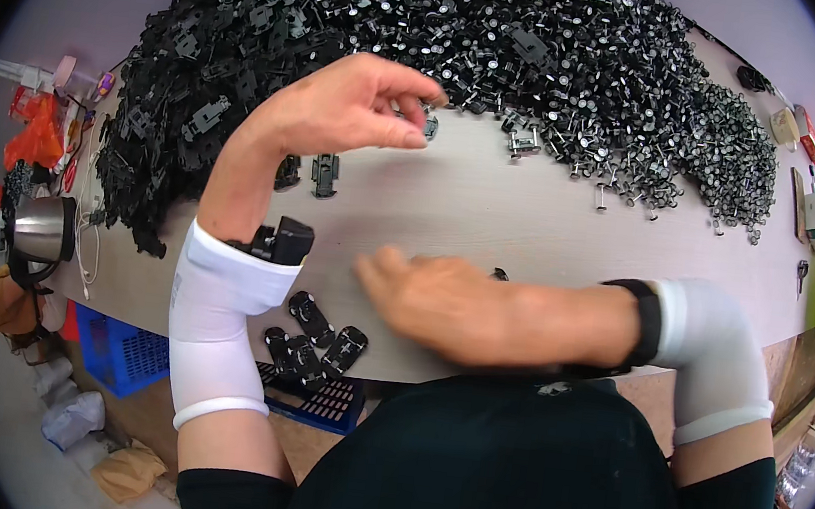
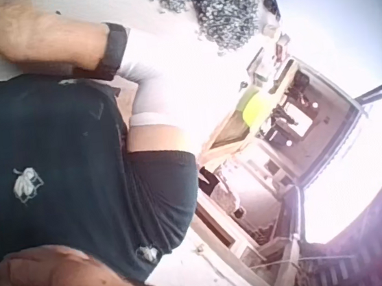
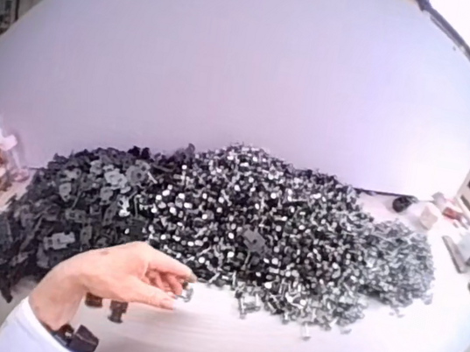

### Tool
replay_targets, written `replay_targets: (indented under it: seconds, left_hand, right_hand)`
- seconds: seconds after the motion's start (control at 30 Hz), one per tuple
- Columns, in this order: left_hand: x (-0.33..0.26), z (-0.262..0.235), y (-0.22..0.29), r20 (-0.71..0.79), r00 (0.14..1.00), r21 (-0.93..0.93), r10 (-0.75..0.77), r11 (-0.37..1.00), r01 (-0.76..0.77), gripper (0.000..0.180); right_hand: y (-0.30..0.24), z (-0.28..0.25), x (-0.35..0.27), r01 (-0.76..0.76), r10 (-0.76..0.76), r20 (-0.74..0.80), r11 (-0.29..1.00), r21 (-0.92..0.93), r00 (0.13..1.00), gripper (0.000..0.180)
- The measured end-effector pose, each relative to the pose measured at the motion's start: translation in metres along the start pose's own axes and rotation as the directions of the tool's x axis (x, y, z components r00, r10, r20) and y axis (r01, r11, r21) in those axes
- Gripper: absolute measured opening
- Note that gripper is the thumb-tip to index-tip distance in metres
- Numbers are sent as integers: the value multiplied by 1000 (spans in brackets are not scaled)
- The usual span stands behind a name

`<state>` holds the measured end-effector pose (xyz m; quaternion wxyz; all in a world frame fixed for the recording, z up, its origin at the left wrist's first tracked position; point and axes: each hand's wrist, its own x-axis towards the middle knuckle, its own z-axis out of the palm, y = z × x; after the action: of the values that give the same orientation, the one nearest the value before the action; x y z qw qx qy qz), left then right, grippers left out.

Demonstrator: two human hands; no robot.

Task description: Assembling small black plastic components by hand by pressing pins into parts.

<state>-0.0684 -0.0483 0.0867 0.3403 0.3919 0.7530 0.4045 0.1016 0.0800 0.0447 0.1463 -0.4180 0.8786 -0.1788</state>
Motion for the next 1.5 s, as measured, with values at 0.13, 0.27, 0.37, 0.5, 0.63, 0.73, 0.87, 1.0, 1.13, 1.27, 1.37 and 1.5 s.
replay_targets:
  seconds: [0.13, 0.27, 0.37, 0.5, 0.63, 0.73, 0.87, 1.0, 1.13, 1.27, 1.37, 1.5]
  left_hand:
    - [20, 11, 11, -6, 1000, -33, 2, 999, -2, 47]
    - [22, 24, -3, 47, 998, 21, 31, 999, -32, 46]
    - [13, 36, -6, 57, 998, 120, -28, 993, 21, 44]
    - [13, 49, -18, -4, 1000, 13, -18, 1000, 18, 41]
    - [18, 63, -11, -12, 997, 1, -74, 997, 74, 36]
    - [21, 78, -3, 26, 984, -90, -177, 980, 178, 31]
    - [16, 95, -11, -90, 989, -176, -121, 979, 104, 27]
    - [15, 97, -14, -102, 978, -269, -181, 952, 148, 29]
    - [13, 96, -16, -98, 995, 77, 26, 997, -18, 32]
    - [14, 90, -19, -284, 953, 206, 104, 977, -45, 19]
    - [14, 87, -18, -298, 943, 208, 145, 975, -84, 15]
    - [16, 94, -29, -315, 948, 84, 53, 996, -28, 13]
  right_hand:
    - [-41, 85, 71, 27, -25, -166, 1000, 10, 986, 22]
    - [-51, 39, 48, 526, -575, 1, 749, 403, 818, 22]
    - [-14, 6, 22, 400, -389, -95, 890, 218, 917, 29]
    - [64, -48, -48, -122, 119, 27, 970, 208, 993, 31]
    - [60, -44, -85, -227, 235, -6, 944, 238, 972, 31]
    - [60, -16, -82, -115, 133, -34, 942, 315, 991, 34]
    - [68, -12, -75, -81, 98, -60, 967, 241, 993, 24]
    - [98, -5, -70, -141, 203, -350, 971, 195, 914, 12]
    - [98, -5, -64, -221, 281, -423, 958, 185, 862, 11]
    - [107, -33, -74, -359, 327, -593, 931, 68, 736, 14]
    - [89, -35, -81, -347, 350, -414, 934, 86, 840, 21]
    - [68, -23, -71, -383, 419, -267, 907, 176, 868, 40]
